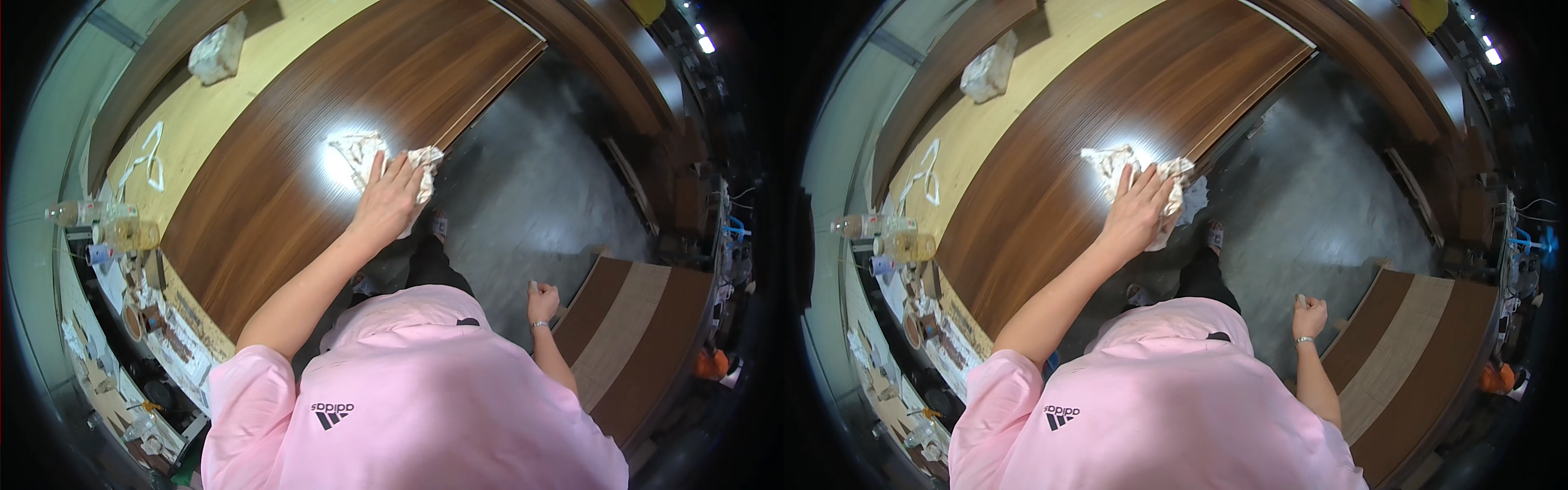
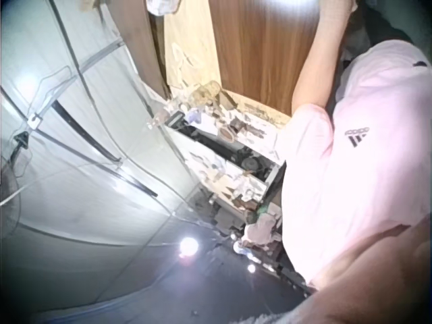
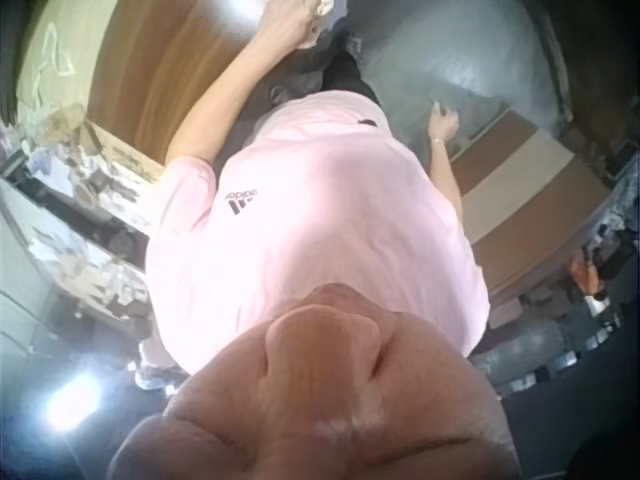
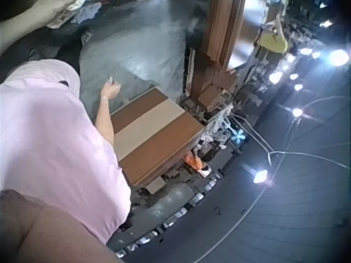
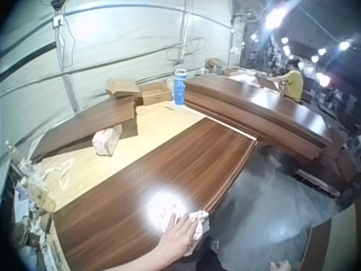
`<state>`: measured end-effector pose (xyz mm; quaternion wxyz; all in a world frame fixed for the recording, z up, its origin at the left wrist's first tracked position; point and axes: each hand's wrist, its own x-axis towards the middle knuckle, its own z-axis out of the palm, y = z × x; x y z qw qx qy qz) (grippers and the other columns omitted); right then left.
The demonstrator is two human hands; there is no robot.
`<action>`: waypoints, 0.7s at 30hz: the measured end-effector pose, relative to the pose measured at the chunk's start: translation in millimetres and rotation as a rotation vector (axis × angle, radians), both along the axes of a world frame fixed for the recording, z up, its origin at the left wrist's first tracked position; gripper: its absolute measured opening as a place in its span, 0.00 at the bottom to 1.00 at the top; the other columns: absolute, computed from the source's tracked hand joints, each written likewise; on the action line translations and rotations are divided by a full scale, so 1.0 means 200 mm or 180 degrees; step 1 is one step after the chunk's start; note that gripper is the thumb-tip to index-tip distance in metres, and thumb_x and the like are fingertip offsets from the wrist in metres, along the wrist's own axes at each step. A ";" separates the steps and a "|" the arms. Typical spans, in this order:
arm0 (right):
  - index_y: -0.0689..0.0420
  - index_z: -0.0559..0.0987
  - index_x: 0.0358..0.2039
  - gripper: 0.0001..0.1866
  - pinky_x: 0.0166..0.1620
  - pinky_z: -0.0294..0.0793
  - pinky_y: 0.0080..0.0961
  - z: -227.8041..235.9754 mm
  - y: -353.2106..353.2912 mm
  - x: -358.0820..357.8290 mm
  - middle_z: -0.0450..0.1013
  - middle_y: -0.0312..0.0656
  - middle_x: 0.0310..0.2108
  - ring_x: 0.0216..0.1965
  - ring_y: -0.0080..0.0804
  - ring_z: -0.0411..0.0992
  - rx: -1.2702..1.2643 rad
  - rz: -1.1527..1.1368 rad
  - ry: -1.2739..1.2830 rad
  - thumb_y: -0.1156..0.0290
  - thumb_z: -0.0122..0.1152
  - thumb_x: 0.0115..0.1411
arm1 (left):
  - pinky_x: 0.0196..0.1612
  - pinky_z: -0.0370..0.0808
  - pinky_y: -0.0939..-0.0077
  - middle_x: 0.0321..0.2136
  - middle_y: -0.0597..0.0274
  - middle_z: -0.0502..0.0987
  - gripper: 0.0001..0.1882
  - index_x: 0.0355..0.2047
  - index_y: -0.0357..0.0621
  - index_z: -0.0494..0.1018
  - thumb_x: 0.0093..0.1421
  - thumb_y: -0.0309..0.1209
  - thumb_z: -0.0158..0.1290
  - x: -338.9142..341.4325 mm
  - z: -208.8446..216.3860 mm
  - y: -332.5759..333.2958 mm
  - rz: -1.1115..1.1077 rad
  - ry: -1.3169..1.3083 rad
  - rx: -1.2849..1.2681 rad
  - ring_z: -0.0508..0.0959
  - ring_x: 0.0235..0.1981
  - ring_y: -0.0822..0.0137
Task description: The person rubs a sanding block along the edges and surface of a wood panel, then wipes the panel with a cloth, repeats the sanding and wiping, and finally applies a liquid from a bottle to the cloth before wiping the panel again.
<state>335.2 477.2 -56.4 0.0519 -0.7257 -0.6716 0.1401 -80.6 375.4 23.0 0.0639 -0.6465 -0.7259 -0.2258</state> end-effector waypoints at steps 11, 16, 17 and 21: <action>0.62 0.84 0.32 0.15 0.38 0.72 0.34 0.04 1.06 -0.34 0.74 0.47 0.29 0.32 0.42 0.74 0.0630 0.0655 0.0718 0.62 0.70 0.53 | 0.65 0.57 0.47 0.50 0.51 0.76 0.26 0.50 0.35 0.73 0.55 0.39 0.59 0.01 -0.05 1.46 0.0258 0.0586 0.0202 0.70 0.59 0.55; 0.61 0.84 0.33 0.11 0.38 0.72 0.33 0.23 1.46 -0.86 0.72 0.43 0.30 0.31 0.39 0.73 0.0836 0.1299 0.1643 0.70 0.68 0.49 | 0.66 0.55 0.43 0.54 0.55 0.75 0.28 0.54 0.44 0.73 0.52 0.35 0.62 0.04 -0.01 1.01 0.0368 -0.0255 -0.0010 0.70 0.61 0.59; 0.62 0.84 0.33 0.11 0.38 0.72 0.33 0.30 1.51 -0.97 0.72 0.42 0.30 0.31 0.38 0.72 0.0912 0.1514 0.1671 0.71 0.68 0.49 | 0.67 0.53 0.42 0.56 0.57 0.73 0.37 0.57 0.44 0.70 0.43 0.32 0.67 0.05 0.05 0.83 0.0389 -0.0167 -0.0526 0.67 0.64 0.60; 0.62 0.83 0.33 0.11 0.37 0.72 0.33 0.41 1.59 -1.32 0.71 0.42 0.29 0.31 0.40 0.72 0.1291 0.2328 0.1976 0.74 0.68 0.47 | 0.69 0.45 0.40 0.54 0.56 0.75 0.40 0.59 0.47 0.71 0.39 0.22 0.60 0.16 0.12 0.00 0.1145 -0.0504 -0.0909 0.69 0.63 0.56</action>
